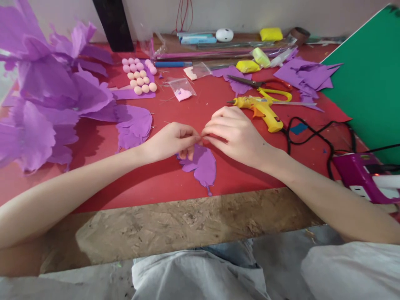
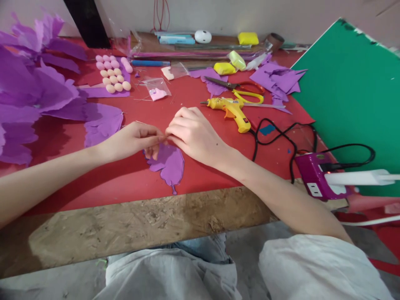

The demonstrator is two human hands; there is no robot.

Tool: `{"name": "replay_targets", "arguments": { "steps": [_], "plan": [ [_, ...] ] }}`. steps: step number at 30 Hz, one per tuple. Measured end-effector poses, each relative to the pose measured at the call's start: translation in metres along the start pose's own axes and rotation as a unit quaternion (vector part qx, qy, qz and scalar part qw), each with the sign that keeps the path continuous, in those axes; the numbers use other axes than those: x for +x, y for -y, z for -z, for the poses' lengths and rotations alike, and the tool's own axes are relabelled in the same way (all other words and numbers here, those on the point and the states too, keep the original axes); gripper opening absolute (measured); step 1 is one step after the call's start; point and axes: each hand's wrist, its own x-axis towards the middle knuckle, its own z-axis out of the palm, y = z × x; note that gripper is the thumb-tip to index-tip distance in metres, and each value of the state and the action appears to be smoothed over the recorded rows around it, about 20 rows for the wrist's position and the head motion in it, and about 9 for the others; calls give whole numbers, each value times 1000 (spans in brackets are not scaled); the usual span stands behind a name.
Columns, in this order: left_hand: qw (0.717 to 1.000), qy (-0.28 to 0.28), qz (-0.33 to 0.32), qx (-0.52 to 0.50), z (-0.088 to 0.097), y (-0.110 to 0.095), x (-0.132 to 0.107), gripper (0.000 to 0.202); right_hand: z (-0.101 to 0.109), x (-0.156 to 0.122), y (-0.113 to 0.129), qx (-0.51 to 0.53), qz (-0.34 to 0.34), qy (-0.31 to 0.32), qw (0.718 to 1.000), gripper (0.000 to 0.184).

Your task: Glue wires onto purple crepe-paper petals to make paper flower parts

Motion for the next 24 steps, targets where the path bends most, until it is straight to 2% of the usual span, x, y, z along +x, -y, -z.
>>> {"name": "replay_targets", "arguments": {
  "steps": [2, 3, 5, 6, 8, 10, 12, 13, 18, 24],
  "plan": [
    [996, -16, -71, 55, 4, 10, -2, 31, 2, -5, -4, -7, 2, 6, 1000, 31],
    [982, -59, -142, 107, 7, 17, -4, 30, 4, -8, -7, -7, -4, 11, 1000, 31],
    [925, -146, -281, 210, 13, 31, -7, 24, 8, -16, -16, 10, -22, 27, 999, 30],
    [893, -151, -342, 252, 16, 37, -8, 24, 10, -19, -20, 29, -32, 37, 998, 30],
    [832, -111, -443, 316, 19, 45, -10, 23, 13, -26, -28, 80, -47, 57, 994, 29],
    [780, -72, -508, 359, 18, 48, -12, 21, 14, -31, -33, 133, -64, 76, 986, 28],
    [746, -55, -538, 388, 16, 47, -13, 21, 14, -34, -34, 175, -80, 96, 977, 27],
    [737, -52, -543, 399, 15, 46, -13, 21, 13, -35, -35, 193, -85, 107, 972, 27],
    [731, -49, -543, 411, 14, 46, -11, 18, 13, -39, -35, 255, -82, 147, 952, 31],
    [705, -66, -562, 428, 14, 50, -6, 18, 13, -41, -36, 272, -84, 175, 942, 34]
  ]
}}
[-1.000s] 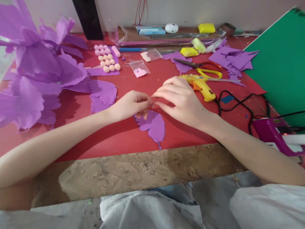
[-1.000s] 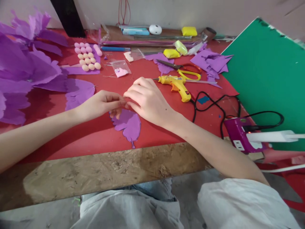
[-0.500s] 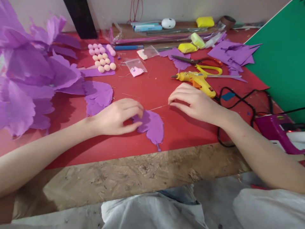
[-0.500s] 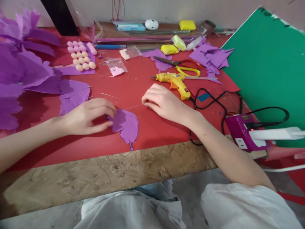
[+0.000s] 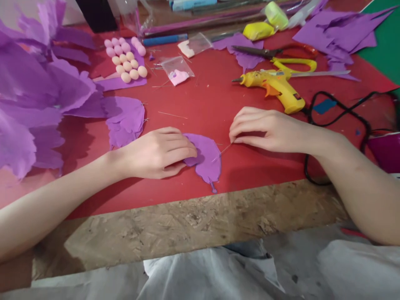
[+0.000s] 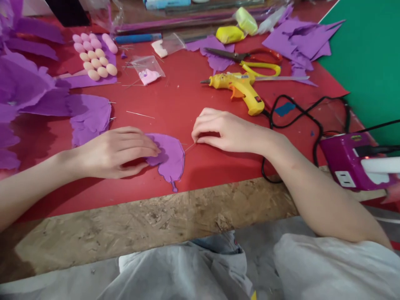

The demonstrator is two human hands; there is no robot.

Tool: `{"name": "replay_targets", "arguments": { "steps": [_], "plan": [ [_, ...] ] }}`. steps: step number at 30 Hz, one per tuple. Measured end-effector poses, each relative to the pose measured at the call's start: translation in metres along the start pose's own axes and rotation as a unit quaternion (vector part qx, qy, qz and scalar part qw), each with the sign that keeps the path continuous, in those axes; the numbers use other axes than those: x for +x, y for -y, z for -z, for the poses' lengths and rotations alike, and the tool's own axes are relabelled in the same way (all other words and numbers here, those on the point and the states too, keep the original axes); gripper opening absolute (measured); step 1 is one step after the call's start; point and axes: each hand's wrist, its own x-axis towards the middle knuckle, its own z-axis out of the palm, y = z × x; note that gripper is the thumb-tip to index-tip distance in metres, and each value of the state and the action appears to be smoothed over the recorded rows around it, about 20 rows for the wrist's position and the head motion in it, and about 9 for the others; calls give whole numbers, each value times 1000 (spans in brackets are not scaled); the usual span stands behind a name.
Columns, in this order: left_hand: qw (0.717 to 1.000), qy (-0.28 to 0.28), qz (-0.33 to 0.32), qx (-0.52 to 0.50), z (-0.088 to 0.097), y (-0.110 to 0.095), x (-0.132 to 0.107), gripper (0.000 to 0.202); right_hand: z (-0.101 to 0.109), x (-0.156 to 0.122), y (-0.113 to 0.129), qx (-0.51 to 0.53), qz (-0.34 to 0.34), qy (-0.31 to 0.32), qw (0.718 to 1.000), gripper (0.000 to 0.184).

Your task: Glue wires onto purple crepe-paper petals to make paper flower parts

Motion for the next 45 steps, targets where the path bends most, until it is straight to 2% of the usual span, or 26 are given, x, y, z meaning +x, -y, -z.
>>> {"name": "replay_targets", "arguments": {
  "steps": [8, 14, 19, 24, 34, 45],
  "plan": [
    [999, -7, 29, 27, -6, -3, 4, 21, -3, -1, 2, -4, 26, -6, 1000, 34],
    [993, 16, 92, -75, -7, -1, 1, 24, 0, -3, -1, -1, 43, -7, 999, 26],
    [953, 49, 204, -219, -3, 1, 0, 23, 1, -5, -2, 1, 40, 10, 999, 31],
    [919, 38, 260, -295, 0, 0, 2, 18, 2, -6, -1, 4, 43, 13, 999, 31],
    [904, -1, 337, -263, -4, -6, 2, 9, 6, -8, 1, 15, 40, 18, 999, 31],
    [900, -9, 338, -273, -4, -6, 2, 5, -14, 0, 11, -27, -23, -82, 996, 24]
  ]
}}
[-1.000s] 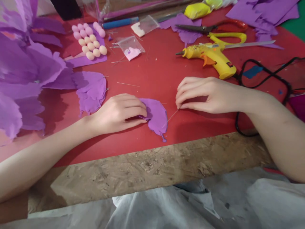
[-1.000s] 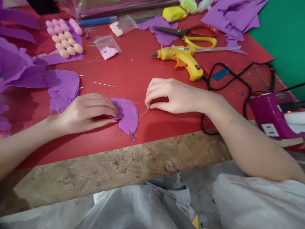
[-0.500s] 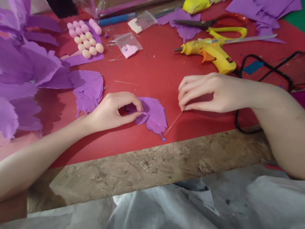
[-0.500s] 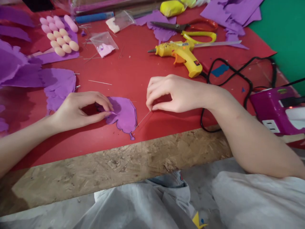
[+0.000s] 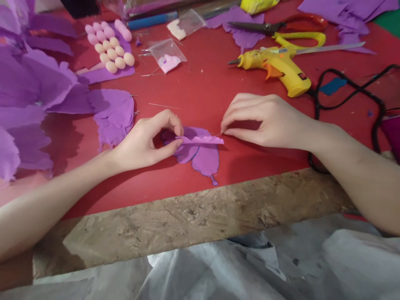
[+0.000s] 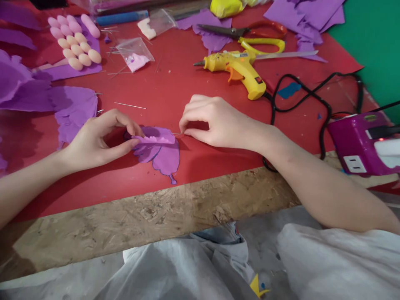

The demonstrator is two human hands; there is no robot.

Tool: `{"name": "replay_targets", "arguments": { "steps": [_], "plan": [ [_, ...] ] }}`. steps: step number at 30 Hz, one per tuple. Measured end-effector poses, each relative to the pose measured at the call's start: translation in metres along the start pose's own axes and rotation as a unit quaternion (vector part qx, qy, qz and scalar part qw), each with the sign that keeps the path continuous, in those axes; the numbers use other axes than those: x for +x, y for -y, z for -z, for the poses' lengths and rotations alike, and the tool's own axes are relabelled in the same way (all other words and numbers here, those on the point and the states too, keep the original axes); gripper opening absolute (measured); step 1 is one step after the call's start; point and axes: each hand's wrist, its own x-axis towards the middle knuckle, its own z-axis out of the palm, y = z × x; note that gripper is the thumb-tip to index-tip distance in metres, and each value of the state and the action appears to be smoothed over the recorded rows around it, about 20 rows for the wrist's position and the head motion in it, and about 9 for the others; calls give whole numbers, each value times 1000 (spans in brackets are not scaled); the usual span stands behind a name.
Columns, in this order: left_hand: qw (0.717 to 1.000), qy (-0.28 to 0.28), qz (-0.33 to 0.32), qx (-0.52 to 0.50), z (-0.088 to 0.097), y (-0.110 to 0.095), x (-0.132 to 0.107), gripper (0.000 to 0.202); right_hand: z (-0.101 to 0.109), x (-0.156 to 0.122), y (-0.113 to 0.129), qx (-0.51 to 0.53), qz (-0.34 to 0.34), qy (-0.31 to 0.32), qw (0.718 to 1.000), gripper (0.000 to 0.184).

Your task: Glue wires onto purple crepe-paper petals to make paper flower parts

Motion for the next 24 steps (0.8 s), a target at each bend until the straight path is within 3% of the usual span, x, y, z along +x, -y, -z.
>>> {"name": "replay_targets", "arguments": {
  "steps": [2, 5, 10, 14, 17, 24],
  "plan": [
    [1000, 9, -1, -19, 0, 0, 0, 4, -3, 1, 3, 1, 1, -11, 1000, 24],
    [999, 27, -15, -35, -1, -1, 0, 20, -8, 2, 6, 7, 12, -24, 1000, 25],
    [999, 26, -23, 0, -5, -6, 0, 32, -13, 3, 9, 14, 11, -27, 999, 25],
    [999, -1, -2, 54, -11, -8, 2, 21, -17, 5, 11, 27, -1, -28, 999, 22],
    [997, -30, 9, 74, -13, -7, 4, 29, -18, 5, 10, 37, -14, -24, 999, 21],
    [995, -77, 60, 19, -13, 0, 4, 11, -16, 5, 5, 40, 40, -1, 998, 31]
  ]
}}
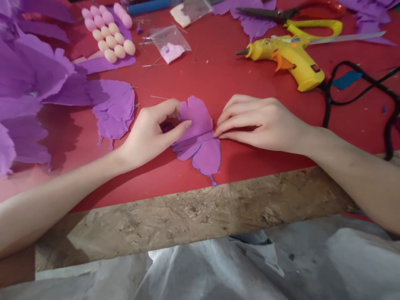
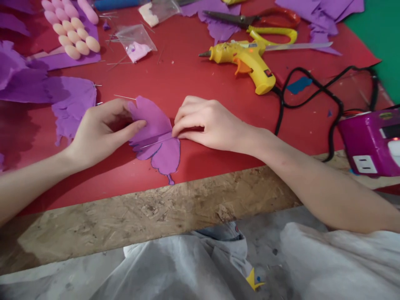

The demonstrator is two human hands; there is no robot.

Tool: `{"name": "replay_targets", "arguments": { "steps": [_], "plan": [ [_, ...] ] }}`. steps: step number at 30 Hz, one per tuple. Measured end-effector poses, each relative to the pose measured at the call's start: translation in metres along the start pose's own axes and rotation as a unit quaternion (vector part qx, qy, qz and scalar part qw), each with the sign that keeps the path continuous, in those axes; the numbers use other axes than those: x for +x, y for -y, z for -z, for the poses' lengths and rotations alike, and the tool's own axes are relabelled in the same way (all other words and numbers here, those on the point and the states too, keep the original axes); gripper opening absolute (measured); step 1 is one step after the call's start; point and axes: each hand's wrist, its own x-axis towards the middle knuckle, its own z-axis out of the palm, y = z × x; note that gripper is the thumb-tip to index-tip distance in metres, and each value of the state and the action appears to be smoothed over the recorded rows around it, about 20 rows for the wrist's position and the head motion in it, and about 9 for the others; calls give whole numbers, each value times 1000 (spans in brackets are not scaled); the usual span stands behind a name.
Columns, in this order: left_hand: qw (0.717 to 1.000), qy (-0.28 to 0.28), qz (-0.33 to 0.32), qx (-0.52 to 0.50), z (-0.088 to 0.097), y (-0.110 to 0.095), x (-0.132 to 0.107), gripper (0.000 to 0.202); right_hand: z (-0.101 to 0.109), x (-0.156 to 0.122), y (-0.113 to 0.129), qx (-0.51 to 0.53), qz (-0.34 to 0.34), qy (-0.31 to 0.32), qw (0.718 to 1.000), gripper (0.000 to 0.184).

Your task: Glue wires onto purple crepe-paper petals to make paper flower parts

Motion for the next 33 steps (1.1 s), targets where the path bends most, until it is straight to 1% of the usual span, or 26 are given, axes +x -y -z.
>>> {"name": "replay_targets", "arguments": {
  "steps": [2, 4, 7, 9, 11, 13, 16, 19, 22, 24, 28, 33],
  "plan": [
    [1000, -1, 1, -26, 0, 2, 0, 7, 0, -1, -1, 0, 15, 15, 1000, 32],
    [999, 3, 5, -38, 1, 2, 1, 11, 0, -1, -2, 0, 38, 20, 999, 33],
    [1000, 3, -1, -12, 1, -1, 1, 28, -1, -2, -3, -6, 64, 20, 998, 34],
    [999, 3, -26, 22, 1, -3, 2, 41, -2, -3, -4, -13, 68, 20, 997, 35],
    [997, 9, -58, 56, 1, -4, 1, 46, -2, -3, -4, -19, 68, 22, 997, 36],
    [992, 7, -88, 90, 1, -2, 1, 42, -2, -3, -3, -28, 71, 21, 997, 36],
    [985, 8, -115, 129, 2, 4, 1, 34, -3, -3, -1, -39, 91, 12, 995, 36],
    [983, 24, -118, 135, 3, 8, 1, 34, -5, -4, 1, -36, 117, 14, 992, 36],
    [983, 18, -116, 140, 4, 8, 2, 35, -6, -5, 2, -24, 133, 32, 990, 34],
    [983, 20, -114, 143, 5, 6, 3, 33, -4, -6, 2, -8, 129, 43, 991, 32],
    [981, 43, -119, 150, 7, 6, 1, 29, 0, -5, 2, 27, 111, 50, 992, 29],
    [971, 42, -130, 196, 5, 8, -4, 30, 4, -6, 1, 35, 125, 45, 991, 25]
  ]
}}
